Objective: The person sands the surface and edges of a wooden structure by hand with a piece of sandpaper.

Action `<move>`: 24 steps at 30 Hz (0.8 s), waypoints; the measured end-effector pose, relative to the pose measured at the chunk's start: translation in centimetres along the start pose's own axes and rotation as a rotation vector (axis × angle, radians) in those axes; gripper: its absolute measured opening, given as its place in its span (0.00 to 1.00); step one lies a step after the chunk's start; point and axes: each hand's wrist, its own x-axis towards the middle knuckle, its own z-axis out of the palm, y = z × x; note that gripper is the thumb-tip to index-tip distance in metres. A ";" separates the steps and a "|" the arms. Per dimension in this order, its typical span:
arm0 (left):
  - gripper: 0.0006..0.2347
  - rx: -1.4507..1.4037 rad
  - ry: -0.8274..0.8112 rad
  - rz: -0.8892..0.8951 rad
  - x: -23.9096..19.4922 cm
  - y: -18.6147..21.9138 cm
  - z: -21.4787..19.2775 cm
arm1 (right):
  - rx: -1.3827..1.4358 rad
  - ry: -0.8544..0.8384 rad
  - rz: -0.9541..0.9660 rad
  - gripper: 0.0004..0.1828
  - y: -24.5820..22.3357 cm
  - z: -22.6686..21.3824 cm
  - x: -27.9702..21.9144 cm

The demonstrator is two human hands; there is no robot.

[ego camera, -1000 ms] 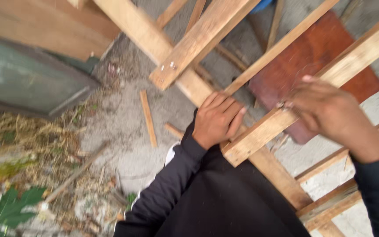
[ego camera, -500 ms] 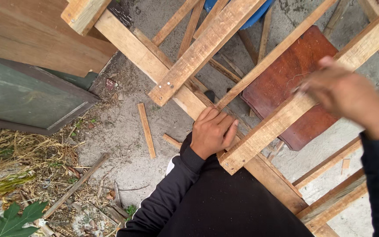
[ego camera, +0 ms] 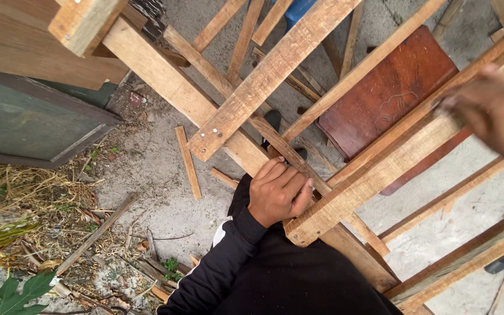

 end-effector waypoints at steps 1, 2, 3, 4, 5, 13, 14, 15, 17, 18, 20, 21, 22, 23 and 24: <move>0.07 0.002 -0.002 -0.007 0.0 0.0 0.1 | -0.027 0.020 0.052 0.10 0.8 -0.2 0.6; 0.07 0.004 -0.005 -0.014 0.0 0.0 0.2 | -0.085 0.015 0.116 0.10 0.4 -0.2 0.7; 0.07 0.010 -0.010 -0.024 0.0 0.1 0.1 | -0.140 0.009 0.176 0.10 -0.3 -0.3 0.8; 0.07 0.014 -0.012 -0.026 -0.1 0.1 0.1 | -0.151 -0.010 0.117 0.08 -1.5 -0.4 0.6; 0.06 0.018 -0.011 -0.024 0.0 0.1 0.2 | -0.166 -0.025 0.059 0.07 -2.9 -0.6 0.2; 0.06 0.010 -0.010 -0.017 0.0 -0.1 0.4 | -0.189 -0.006 0.154 0.08 -5.6 -1.8 0.8; 0.06 0.016 -0.014 -0.019 0.0 0.0 0.4 | -0.176 -0.053 0.169 0.09 -6.7 -1.8 1.0; 0.05 0.027 -0.020 -0.029 -0.1 0.2 0.1 | -0.136 -0.094 0.150 0.10 -8.5 -1.7 0.6; 0.06 0.024 -0.014 -0.023 0.0 0.2 0.1 | -0.028 -0.109 0.074 0.13 -12.0 -1.4 0.6; 0.06 0.020 -0.012 -0.018 0.0 0.1 0.1 | 0.039 -0.106 0.035 0.18 -13.4 -1.3 0.7; 0.06 0.020 -0.006 -0.008 0.2 0.1 0.1 | -0.047 -0.245 -0.008 0.16 -15.7 -1.2 1.0; 0.06 0.023 -0.004 -0.009 0.1 0.1 0.1 | -0.087 -0.317 -0.034 0.16 -16.4 -1.3 1.0; 0.06 0.023 -0.007 -0.010 0.1 0.1 0.0 | -0.140 -0.311 -0.018 0.16 -15.9 -2.0 1.2; 0.06 0.026 -0.010 -0.013 0.0 0.2 0.1 | -0.192 -0.304 -0.005 0.17 -14.6 -2.9 1.5; 0.07 0.028 -0.012 -0.015 0.0 0.2 0.0 | -0.244 -0.297 0.008 0.17 -13.7 -3.5 1.7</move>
